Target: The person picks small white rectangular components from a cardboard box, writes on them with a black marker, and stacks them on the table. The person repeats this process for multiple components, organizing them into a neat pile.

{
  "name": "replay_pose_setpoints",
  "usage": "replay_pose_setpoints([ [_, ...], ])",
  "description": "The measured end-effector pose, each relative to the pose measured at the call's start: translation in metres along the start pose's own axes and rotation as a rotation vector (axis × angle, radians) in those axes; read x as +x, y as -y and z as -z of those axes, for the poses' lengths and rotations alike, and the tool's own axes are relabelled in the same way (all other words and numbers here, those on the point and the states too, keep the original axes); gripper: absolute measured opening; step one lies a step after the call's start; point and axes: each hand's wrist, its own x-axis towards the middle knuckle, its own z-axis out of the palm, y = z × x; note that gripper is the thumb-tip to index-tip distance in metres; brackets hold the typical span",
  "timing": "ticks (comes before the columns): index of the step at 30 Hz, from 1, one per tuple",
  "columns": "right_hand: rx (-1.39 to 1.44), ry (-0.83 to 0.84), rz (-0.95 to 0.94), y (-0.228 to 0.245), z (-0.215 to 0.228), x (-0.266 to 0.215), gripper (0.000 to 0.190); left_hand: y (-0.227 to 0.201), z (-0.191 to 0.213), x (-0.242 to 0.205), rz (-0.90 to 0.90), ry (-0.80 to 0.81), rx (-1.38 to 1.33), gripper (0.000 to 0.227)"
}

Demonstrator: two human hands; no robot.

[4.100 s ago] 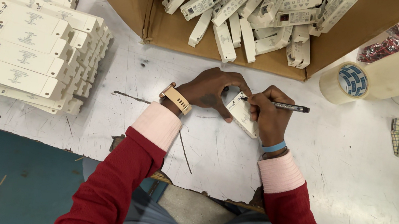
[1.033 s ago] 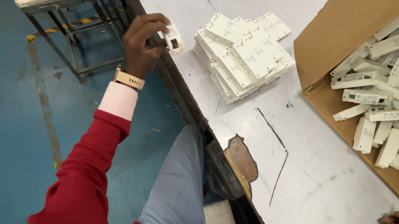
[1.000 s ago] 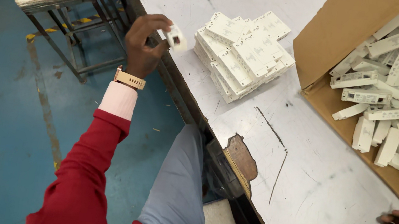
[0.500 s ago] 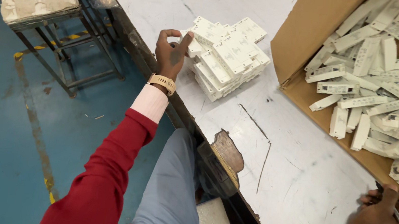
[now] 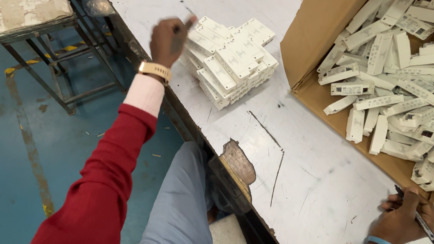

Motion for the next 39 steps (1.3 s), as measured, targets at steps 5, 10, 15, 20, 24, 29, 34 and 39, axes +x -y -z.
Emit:
replay_pose_setpoints([
  [5, 0.023, 0.012, 0.016, 0.003, -0.002, 0.0, 0.012, -0.015, -0.007, 0.05, -0.331, -0.092, 0.107, 0.047],
  [10, -0.001, 0.002, 0.005, 0.007, -0.004, -0.002, 0.019, -0.046, -0.029, 0.067, -0.501, 0.354, 0.366, 0.042],
  [15, 0.032, -0.001, -0.015, 0.01, -0.004, -0.003, 0.021, -0.056, -0.031, 0.051, -0.561, 0.44, 0.376, 0.035],
  [20, 0.019, 0.012, -0.01, 0.008, -0.005, -0.002, 0.019, -0.053, -0.017, 0.053, -0.602, 0.531, 0.183, 0.025],
  [24, 0.044, 0.031, 0.023, 0.006, -0.003, -0.002, 0.018, -0.035, -0.014, 0.06, -0.488, 0.323, 0.031, 0.021],
  [29, -0.017, 0.015, -0.017, 0.011, -0.006, -0.003, 0.019, -0.017, -0.016, 0.065, -0.313, 0.329, -0.019, 0.023],
  [34, 0.031, 0.02, -0.024, 0.016, -0.006, -0.008, 0.015, -0.012, -0.034, 0.064, -0.227, 0.491, -0.045, 0.023],
  [39, 0.001, 0.016, -0.029, 0.012, -0.007, -0.004, 0.021, -0.015, -0.024, 0.065, -0.535, 0.117, -0.141, 0.012],
])
